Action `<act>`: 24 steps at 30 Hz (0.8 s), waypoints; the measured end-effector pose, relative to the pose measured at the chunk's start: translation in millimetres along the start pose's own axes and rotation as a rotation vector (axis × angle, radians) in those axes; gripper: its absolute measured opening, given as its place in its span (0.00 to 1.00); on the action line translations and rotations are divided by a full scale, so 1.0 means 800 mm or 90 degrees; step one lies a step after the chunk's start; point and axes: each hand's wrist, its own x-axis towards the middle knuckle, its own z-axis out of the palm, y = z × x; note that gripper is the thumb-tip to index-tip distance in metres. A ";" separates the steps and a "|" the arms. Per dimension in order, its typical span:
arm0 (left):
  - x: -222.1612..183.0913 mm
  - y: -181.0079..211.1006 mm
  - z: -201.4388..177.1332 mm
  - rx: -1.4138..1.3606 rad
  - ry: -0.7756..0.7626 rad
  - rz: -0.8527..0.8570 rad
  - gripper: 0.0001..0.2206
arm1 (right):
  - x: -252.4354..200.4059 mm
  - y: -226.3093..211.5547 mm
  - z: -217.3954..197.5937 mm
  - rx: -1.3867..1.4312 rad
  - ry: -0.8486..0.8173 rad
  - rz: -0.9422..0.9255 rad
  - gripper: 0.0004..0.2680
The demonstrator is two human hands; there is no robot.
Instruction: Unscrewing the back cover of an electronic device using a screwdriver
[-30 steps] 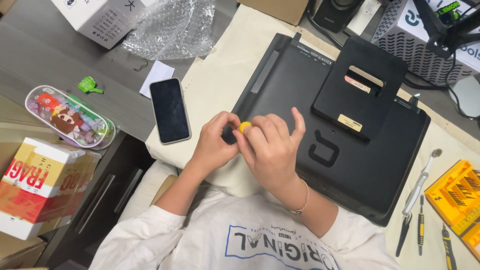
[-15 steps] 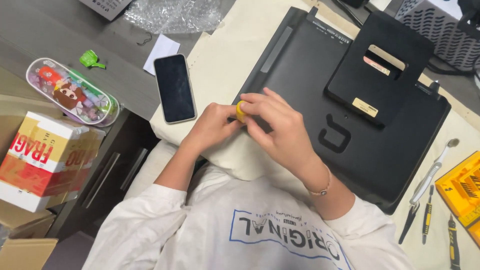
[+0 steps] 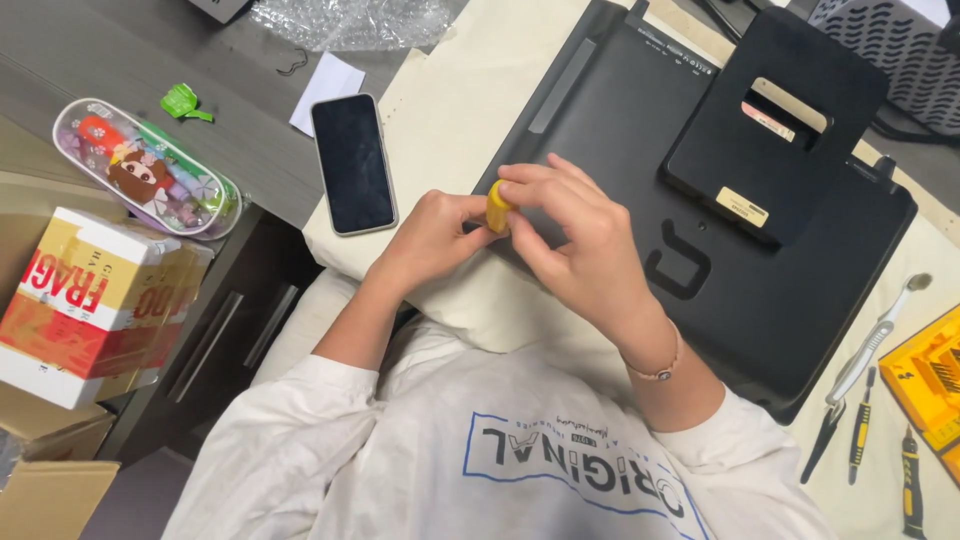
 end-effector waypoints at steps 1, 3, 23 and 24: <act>0.000 -0.003 0.001 -0.001 -0.001 -0.003 0.06 | -0.001 0.001 0.000 0.001 -0.002 0.002 0.09; 0.002 -0.009 0.004 -0.002 0.016 0.015 0.07 | -0.002 0.003 0.000 0.017 0.001 0.016 0.10; -0.030 -0.093 0.016 0.153 0.120 0.036 0.12 | -0.045 0.003 -0.025 0.078 0.167 0.138 0.13; -0.029 -0.095 0.017 0.149 0.124 0.047 0.11 | -0.046 0.004 -0.020 0.074 0.150 0.140 0.14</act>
